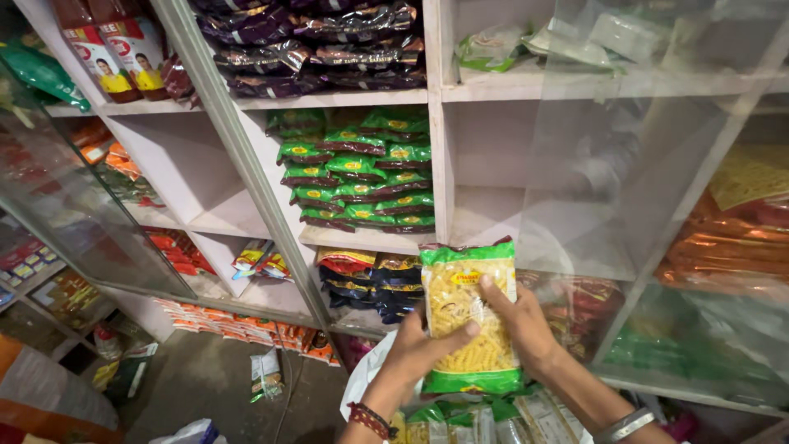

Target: The person repeatedly takes small green and yellow packets of noodles from a large white sack and places them onto a white shelf in a glass display cabinet. The person arranges the packets in neat rows, filling the available space on the shelf.

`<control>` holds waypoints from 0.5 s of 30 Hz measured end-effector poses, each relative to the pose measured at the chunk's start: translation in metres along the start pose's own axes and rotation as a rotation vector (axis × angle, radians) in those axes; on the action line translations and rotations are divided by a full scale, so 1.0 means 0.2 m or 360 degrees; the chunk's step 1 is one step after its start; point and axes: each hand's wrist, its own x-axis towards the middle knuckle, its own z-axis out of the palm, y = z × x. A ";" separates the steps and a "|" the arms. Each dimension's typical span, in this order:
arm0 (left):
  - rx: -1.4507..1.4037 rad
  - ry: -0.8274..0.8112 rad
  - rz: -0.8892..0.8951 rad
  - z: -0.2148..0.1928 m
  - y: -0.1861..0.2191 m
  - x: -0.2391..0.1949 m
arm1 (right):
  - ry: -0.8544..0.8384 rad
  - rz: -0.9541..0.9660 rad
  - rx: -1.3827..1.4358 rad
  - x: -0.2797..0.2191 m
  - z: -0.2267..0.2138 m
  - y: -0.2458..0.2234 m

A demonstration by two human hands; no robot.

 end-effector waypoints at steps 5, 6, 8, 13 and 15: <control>-0.0262 0.0021 0.0112 0.03 -0.03 -0.05 | -0.0160 0.0041 -0.0042 0.03 -0.04 0.00; -0.0319 0.0052 0.0099 0.03 -0.03 -0.04 | -0.0205 0.0035 -0.0022 0.03 -0.04 -0.01; -0.0425 0.0062 0.0102 0.02 -0.05 -0.03 | -0.0263 0.0050 0.0018 0.02 -0.04 -0.03; -0.0504 0.0058 0.0231 0.02 -0.10 0.02 | -0.0145 0.0159 -0.0020 0.01 0.02 -0.08; -0.0474 0.0187 0.0310 0.04 -0.10 0.03 | 0.0013 0.0308 -0.0010 0.02 0.04 -0.07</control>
